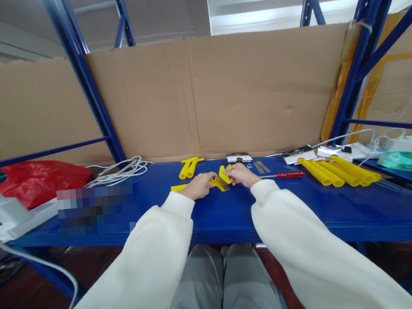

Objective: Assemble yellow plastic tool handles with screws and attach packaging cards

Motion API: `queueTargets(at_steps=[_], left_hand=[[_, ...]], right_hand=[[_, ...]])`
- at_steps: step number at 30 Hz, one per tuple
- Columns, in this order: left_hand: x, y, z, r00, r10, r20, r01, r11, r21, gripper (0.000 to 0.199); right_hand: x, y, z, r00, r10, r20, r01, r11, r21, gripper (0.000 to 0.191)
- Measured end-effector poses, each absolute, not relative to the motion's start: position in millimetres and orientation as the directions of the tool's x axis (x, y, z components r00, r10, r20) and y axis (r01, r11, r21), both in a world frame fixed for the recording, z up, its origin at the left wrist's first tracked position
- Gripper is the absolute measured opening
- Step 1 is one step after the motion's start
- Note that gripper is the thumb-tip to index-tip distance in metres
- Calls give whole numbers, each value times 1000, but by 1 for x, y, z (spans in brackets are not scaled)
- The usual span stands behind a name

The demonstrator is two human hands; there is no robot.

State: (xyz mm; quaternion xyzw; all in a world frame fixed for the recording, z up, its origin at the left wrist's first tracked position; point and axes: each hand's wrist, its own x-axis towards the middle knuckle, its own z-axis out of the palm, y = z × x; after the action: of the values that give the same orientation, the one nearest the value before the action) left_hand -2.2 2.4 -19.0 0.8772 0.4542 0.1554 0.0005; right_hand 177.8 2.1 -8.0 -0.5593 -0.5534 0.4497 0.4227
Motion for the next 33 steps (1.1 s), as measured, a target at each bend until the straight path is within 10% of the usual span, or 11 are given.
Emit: queueTargets(at_steps=[33], left_hand=[[-3,11,-24,610,731,305,732,-668,136,45]], right_hand=[[169,6,-16,-55,998,-13,316,5,-949,34]])
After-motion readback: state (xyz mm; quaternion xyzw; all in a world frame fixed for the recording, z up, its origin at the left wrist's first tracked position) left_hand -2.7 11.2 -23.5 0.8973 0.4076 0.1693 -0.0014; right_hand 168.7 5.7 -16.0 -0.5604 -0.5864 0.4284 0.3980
